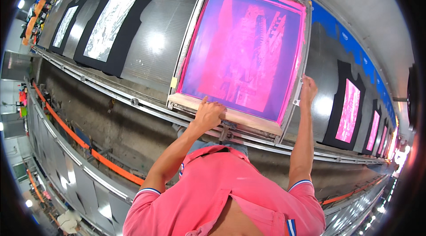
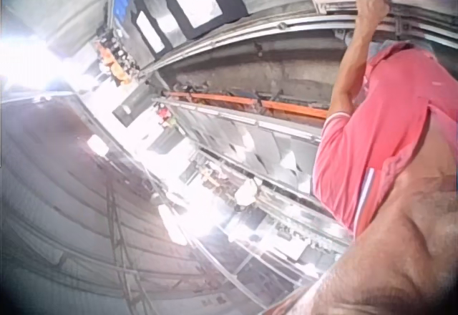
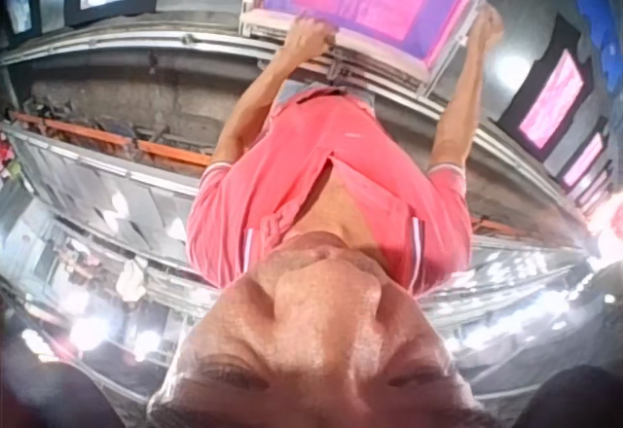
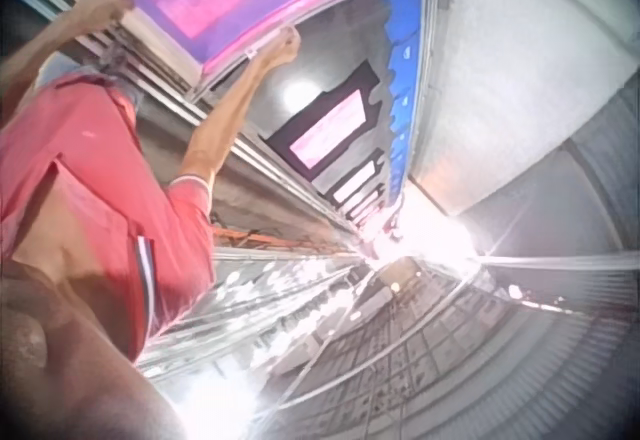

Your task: The person performs screen printing by applying pink ink to a mesh screen and using a squeegee to pull the ink across a black t-shirt on a conveyor. After printing, the person scrapes excess ink from the screen, carries it to a wash station, and rinses both the screen and squeegee with a water hose.

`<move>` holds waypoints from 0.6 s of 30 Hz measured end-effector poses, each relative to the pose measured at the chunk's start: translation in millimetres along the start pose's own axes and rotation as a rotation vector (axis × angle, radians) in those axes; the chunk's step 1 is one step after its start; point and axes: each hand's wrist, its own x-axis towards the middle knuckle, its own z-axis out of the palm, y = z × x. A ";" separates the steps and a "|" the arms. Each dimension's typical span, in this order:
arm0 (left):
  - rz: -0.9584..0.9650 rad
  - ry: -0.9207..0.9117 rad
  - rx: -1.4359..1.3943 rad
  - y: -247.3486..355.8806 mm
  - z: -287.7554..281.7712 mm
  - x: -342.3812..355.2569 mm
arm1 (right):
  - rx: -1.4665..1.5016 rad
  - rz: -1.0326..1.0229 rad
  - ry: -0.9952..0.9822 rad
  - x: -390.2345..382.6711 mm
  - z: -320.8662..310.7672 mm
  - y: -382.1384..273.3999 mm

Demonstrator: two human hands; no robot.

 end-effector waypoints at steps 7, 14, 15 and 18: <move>0.045 0.180 -0.022 -137.7 -55.0 -49.2 | -0.060 -0.358 0.103 -52.0 107.2 -96.3; 0.065 0.319 -0.049 -273.3 -136.0 -94.4 | -0.047 -0.170 -0.069 -105.9 232.6 -166.7; 0.048 0.326 -0.048 -290.8 -150.6 -104.4 | -0.019 -0.248 -0.082 -119.6 259.4 -182.9; 0.032 0.221 0.025 -346.3 -186.7 -101.3 | -0.006 -0.230 -0.040 -130.0 322.5 -194.2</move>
